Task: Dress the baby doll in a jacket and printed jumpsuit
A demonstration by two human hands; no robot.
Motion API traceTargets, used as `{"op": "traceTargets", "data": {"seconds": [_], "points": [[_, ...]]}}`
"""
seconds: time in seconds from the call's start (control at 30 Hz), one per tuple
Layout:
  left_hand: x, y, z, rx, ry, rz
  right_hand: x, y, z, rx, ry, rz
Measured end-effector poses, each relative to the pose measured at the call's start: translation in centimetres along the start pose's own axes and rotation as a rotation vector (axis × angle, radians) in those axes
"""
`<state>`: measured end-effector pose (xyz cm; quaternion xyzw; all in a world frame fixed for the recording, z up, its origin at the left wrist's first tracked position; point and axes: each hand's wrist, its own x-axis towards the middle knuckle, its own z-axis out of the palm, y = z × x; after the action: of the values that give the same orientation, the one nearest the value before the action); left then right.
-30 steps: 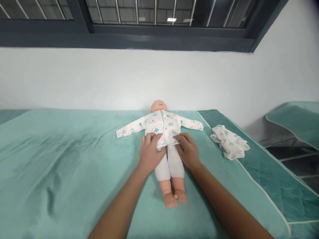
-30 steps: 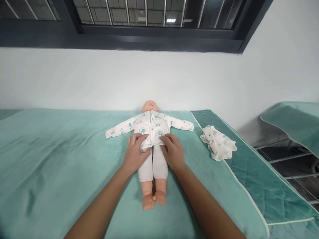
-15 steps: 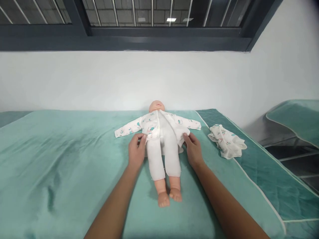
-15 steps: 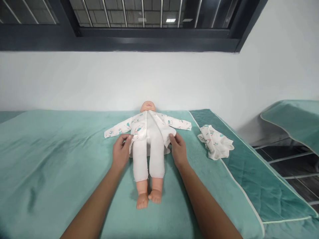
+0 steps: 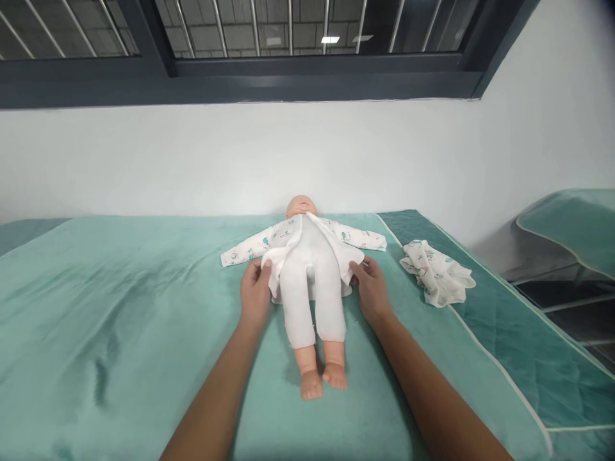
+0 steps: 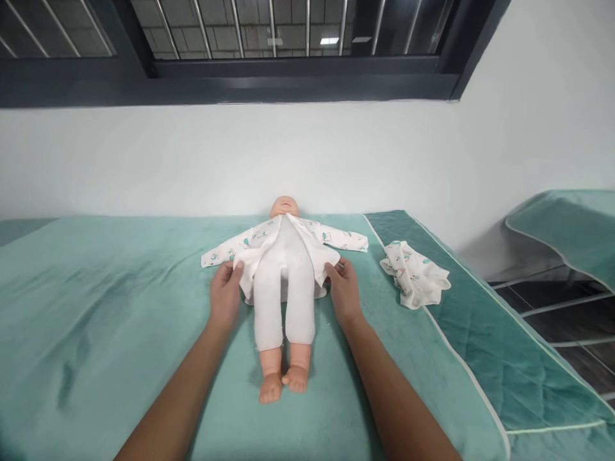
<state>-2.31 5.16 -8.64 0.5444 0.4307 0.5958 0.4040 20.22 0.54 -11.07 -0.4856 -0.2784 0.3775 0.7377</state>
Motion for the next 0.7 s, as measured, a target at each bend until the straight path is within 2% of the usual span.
{"op": "traceTargets", "data": {"seconds": [0.07, 0.17, 0.33, 0.43, 0.53, 0.6, 0.7], "points": [[0.5, -0.3, -0.2, -0.237, 0.108, -0.111, -0.1, -0.2, 0.0, 0.039, 0.028, 0.016], [0.9, -0.5, -0.6, -0.496, 0.176, -0.18, -0.2, -0.6, -0.2, 0.058, 0.053, -0.003], [1.1, -0.7, -0.9, -0.633, 0.225, -0.169, -0.4, -0.8, -0.4, 0.041, 0.021, -0.027], [1.1, -1.1, -1.2, -0.526, 0.312, -0.192, -0.3, -0.8, -0.5, 0.024, 0.044, -0.016], [1.0, -1.3, -1.5, -0.268, 0.471, -0.204, -0.2, -0.7, -0.7, 0.009, 0.072, -0.006], [0.8, -1.2, -1.6, -0.057, 0.523, -0.11, -0.2, -0.7, -0.9, -0.018, 0.092, -0.016], [0.5, -1.0, -1.5, 0.216, 0.448, 0.082, -0.4, -0.9, -0.9, -0.122, 0.112, -0.038]]}}
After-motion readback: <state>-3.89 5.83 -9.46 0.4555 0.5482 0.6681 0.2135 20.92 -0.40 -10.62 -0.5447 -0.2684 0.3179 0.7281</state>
